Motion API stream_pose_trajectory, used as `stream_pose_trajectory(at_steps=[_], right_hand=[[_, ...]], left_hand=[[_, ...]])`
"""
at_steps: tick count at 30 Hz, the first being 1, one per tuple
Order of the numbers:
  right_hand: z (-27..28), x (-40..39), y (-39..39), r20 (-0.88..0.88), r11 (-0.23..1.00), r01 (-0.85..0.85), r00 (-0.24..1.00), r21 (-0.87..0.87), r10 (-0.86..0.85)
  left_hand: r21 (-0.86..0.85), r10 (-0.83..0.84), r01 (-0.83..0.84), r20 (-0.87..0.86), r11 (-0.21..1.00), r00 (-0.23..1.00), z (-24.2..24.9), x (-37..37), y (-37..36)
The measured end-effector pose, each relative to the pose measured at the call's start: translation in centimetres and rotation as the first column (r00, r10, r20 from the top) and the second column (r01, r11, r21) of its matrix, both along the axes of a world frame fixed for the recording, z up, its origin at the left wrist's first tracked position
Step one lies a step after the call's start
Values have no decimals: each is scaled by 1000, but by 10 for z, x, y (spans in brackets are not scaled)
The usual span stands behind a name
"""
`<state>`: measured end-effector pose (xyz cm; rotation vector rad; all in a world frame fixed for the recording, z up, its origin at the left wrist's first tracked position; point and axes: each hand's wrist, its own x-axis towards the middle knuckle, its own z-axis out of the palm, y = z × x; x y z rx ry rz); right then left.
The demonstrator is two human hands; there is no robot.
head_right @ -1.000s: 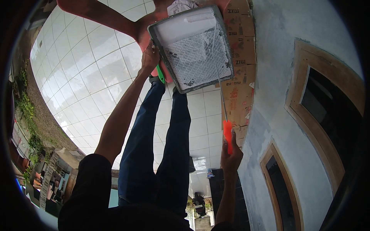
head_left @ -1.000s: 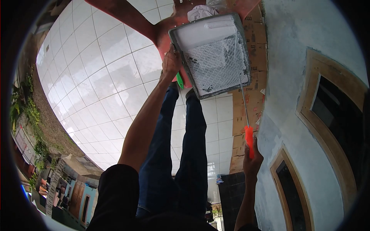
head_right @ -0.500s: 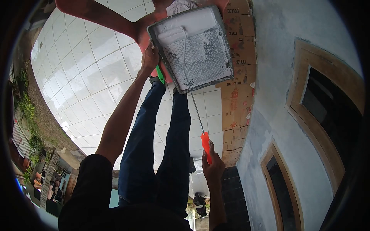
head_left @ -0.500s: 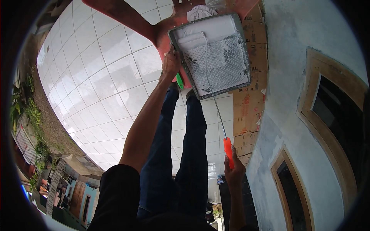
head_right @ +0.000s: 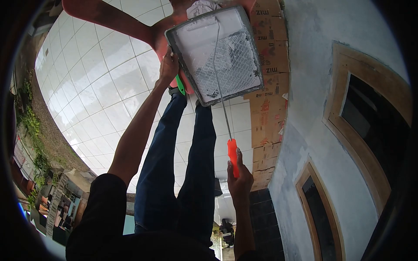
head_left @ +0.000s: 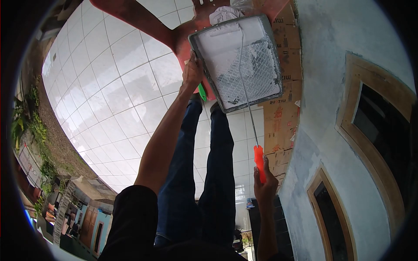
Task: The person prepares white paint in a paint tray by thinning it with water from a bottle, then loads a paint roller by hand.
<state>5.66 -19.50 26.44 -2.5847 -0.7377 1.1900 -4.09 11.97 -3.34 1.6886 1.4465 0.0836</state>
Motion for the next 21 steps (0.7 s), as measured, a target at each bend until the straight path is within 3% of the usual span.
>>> stream_pose_trajectory(at_steps=[3,8,11,21], right_hand=[[2,-6,-3,-13,1000,1,1000,21,0],[16,-2,-24,-11,993,-30,1000,-116,29],[22,5,-41,136,988,-151,980,13,148],[8,-7,-6,52,998,-63,997,3,63]], left_hand=[[5,-9,9,0,1000,1000,0,-1,-1],[-18,3,-3,-7,1000,1000,5,1,0],[-4,3,-3,-14,1000,1000,6,3,0],[31,11,-11,1,999,1000,9,2,-3]])
